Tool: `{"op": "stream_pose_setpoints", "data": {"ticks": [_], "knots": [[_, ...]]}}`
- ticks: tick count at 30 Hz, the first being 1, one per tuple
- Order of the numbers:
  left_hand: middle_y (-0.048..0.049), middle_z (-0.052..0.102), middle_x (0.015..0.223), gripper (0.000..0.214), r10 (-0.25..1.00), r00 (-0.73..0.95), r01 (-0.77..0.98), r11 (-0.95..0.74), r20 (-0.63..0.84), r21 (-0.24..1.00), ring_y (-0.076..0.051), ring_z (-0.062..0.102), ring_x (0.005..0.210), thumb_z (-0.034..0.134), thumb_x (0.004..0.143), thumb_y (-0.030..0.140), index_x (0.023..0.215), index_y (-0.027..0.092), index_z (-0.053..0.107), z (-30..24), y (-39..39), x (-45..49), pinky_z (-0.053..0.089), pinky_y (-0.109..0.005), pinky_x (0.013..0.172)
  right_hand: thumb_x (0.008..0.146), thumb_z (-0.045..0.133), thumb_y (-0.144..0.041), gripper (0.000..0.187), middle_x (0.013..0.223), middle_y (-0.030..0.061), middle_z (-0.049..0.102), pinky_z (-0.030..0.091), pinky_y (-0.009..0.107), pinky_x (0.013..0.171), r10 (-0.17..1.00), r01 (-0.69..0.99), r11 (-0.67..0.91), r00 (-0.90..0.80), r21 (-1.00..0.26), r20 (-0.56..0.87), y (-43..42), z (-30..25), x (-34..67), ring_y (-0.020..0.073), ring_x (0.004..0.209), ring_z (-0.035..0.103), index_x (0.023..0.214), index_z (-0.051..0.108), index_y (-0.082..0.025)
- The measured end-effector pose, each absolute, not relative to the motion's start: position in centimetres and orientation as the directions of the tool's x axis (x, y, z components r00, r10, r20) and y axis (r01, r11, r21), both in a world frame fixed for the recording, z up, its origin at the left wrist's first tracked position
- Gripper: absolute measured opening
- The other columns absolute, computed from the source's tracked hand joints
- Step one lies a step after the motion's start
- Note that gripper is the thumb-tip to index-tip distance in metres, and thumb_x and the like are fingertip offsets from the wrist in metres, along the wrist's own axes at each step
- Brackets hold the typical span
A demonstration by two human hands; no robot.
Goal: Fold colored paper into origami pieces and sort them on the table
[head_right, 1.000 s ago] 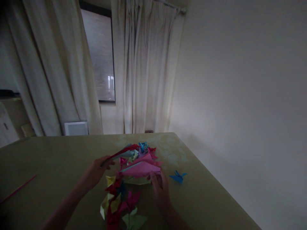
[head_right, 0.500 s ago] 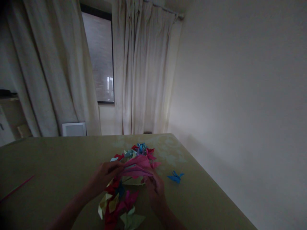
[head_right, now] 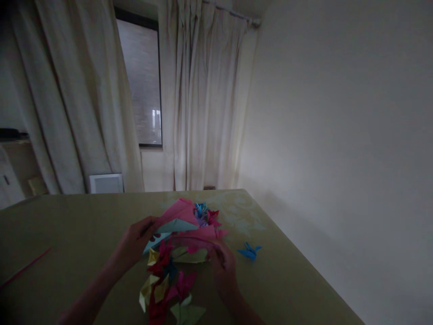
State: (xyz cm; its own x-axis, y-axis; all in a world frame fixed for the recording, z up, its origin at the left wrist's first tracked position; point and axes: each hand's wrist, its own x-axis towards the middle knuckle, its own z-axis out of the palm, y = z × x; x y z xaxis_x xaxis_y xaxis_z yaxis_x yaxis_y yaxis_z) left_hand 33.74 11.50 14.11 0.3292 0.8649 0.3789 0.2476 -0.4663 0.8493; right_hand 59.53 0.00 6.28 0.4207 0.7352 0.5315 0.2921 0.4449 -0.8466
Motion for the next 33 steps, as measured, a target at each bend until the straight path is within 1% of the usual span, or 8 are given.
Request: {"op": "stream_pose_setpoints", "data": {"ticks": [6,10,15,19,23,26,28,33], "knots": [[-0.0044,0.079,0.080,0.041,0.933,0.239,0.286,-0.334,0.270,0.898,-0.025,0.078,0.074,0.070,0.080,0.062,0.088,0.022,0.072,13.6,13.2,31.7,0.060,-0.032,0.069,0.100,0.063,-0.058,0.040,0.075,0.0029,0.069,0.047,0.027,0.055,0.726,0.350,0.441,0.402,-0.827,0.557,-0.1,6.1,59.6,0.0170,0.061,0.059,0.100,0.081,-0.023],[-0.0057,0.079,0.081,0.045,0.921,0.204,0.258,-0.379,0.333,0.889,-0.025,0.076,0.080,0.074,0.072,0.066,0.083,0.022,0.070,13.9,13.8,30.8,0.062,-0.034,0.074,0.109,0.044,-0.058,0.052,0.074,0.0032,0.067,0.046,0.028,0.056,0.713,0.310,0.460,0.430,-0.832,0.554,-0.2,6.0,59.7,0.0177,0.064,0.058,0.113,0.082,-0.021],[-0.0069,0.079,0.089,0.043,0.913,0.179,0.349,-0.408,0.367,0.844,-0.028,0.075,0.086,0.067,0.075,0.056,0.100,0.022,0.073,12.7,14.8,30.2,0.061,-0.036,0.078,0.102,0.063,-0.052,0.039,0.084,0.0034,0.070,0.047,0.026,0.054,0.701,0.300,0.445,0.470,-0.844,0.537,-0.1,6.0,59.8,0.0151,0.061,0.055,0.122,0.081,-0.023],[-0.0113,0.079,0.100,0.041,0.900,0.278,0.471,-0.432,0.335,0.770,-0.029,0.075,0.093,0.059,0.079,0.047,0.103,0.019,0.076,10.2,15.9,29.5,0.060,-0.039,0.085,0.100,0.066,-0.048,0.037,0.074,0.0014,0.069,0.051,0.027,0.056,0.716,0.307,0.434,0.453,-0.847,0.531,-0.1,6.1,59.7,0.0158,0.060,0.057,0.124,0.081,-0.024],[-0.0145,0.078,0.111,0.049,0.867,0.371,0.589,-0.496,0.331,0.639,-0.035,0.074,0.106,0.067,0.078,0.048,0.116,0.017,0.075,9.3,15.4,29.5,0.058,-0.049,0.099,0.099,0.069,-0.044,0.033,0.081,0.0040,0.076,0.056,0.027,0.060,0.705,0.318,0.459,0.438,-0.830,0.558,0.0,6.0,59.8,0.0167,0.064,0.065,0.122,0.082,-0.025],[-0.0157,0.070,0.138,0.059,0.796,0.445,0.507,-0.601,0.410,0.618,-0.036,0.066,0.129,0.071,0.085,0.050,0.136,0.022,0.067,10.9,13.5,30.9,0.050,-0.054,0.112,0.098,0.071,-0.041,0.026,0.099,0.0067,0.082,0.059,0.027,0.065,0.695,0.351,0.476,0.411,-0.806,0.590,0.0,5.8,59.7,0.0173,0.070,0.070,0.117,0.084,-0.029],[-0.0133,0.068,0.141,0.053,0.742,0.525,0.383,-0.644,0.418,0.662,-0.030,0.069,0.124,0.065,0.095,0.048,0.142,0.025,0.064,12.7,12.0,32.3,0.055,-0.046,0.106,0.098,0.072,-0.039,0.024,0.102,0.0067,0.083,0.061,0.028,0.068,0.700,0.365,0.494,0.371,-0.789,0.610,-0.1,5.8,59.6,0.0182,0.074,0.073,0.117,0.085,-0.030],[-0.0071,0.072,0.107,0.021,0.718,0.558,0.365,-0.663,0.417,0.653,-0.022,0.073,0.091,0.058,0.098,0.033,0.096,0.023,0.076,15.4,9.6,34.4,0.056,-0.032,0.082,0.099,0.071,-0.040,0.024,0.092,0.0058,0.080,0.061,0.028,0.066,0.704,0.357,0.513,0.345,-0.781,0.620,-0.6,6.3,59.4,0.0185,0.070,0.072,0.117,0.084,-0.029]]}}
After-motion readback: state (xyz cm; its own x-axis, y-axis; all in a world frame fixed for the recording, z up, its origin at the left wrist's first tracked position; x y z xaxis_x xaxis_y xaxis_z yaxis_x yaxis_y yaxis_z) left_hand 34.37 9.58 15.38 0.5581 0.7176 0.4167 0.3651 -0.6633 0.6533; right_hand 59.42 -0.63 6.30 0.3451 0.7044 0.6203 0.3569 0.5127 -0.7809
